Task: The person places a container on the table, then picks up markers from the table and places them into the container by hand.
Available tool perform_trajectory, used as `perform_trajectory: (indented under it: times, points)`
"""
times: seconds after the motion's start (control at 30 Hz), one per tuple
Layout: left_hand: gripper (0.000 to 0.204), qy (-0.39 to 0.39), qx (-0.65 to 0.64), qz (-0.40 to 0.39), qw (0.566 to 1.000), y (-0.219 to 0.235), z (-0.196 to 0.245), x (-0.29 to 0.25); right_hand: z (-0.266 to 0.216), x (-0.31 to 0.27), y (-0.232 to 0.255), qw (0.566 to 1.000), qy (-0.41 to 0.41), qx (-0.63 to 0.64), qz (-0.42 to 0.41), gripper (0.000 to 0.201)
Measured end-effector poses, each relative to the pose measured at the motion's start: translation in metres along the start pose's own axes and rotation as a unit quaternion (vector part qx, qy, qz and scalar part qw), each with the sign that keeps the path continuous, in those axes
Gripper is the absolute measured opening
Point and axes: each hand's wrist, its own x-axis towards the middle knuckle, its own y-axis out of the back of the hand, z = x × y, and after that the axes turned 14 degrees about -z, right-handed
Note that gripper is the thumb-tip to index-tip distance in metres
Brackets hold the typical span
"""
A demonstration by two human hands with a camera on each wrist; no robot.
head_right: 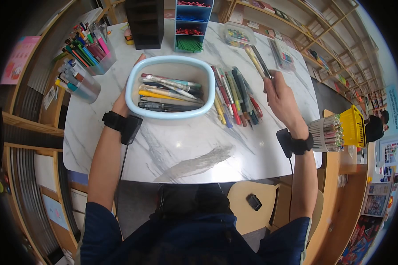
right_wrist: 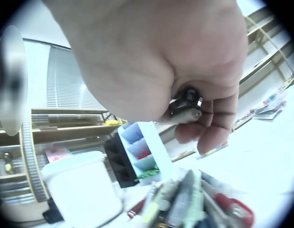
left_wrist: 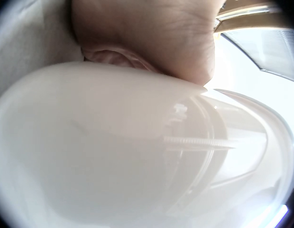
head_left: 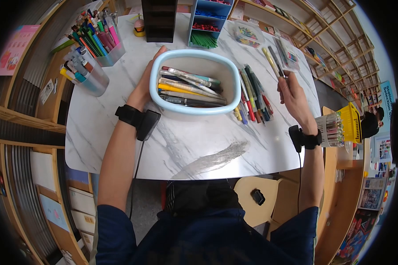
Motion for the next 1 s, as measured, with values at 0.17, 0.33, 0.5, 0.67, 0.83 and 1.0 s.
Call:
perform_trajectory:
  times: [0.17, 0.33, 0.5, 0.67, 0.83, 1.0]
  points:
    - [0.055, -0.021, -0.038, -0.115, 0.992, 0.032, -0.018, 0.026, -0.087, -0.009, 0.001, 0.994, 0.103, 0.008, -0.031, 0.030]
    - [0.055, -0.019, -0.057, -0.152, 0.987, 0.031, -0.018, 0.028, -0.134, 0.003, -0.020, 0.947, 0.277, -0.104, -0.122, 0.026]
    - [0.058, -0.025, 0.006, -0.104, 0.994, 0.021, -0.012, 0.019, -0.145, 0.009, -0.038, 0.932, 0.317, -0.155, -0.081, 0.026]
    - [0.065, -0.053, 0.050, -0.101, 0.992, 0.024, -0.011, 0.020, -0.122, 0.007, -0.026, 0.951, 0.266, -0.158, 0.007, 0.021]
    - [0.058, -0.036, 0.014, -0.083, 0.996, 0.013, -0.010, 0.015, -0.063, 0.011, -0.011, 0.980, 0.143, -0.135, 0.034, 0.022]
    - [0.054, -0.036, -0.035, -0.105, 0.993, 0.029, -0.019, 0.026, -0.007, 0.020, -0.007, 0.987, 0.019, -0.161, -0.015, 0.037]
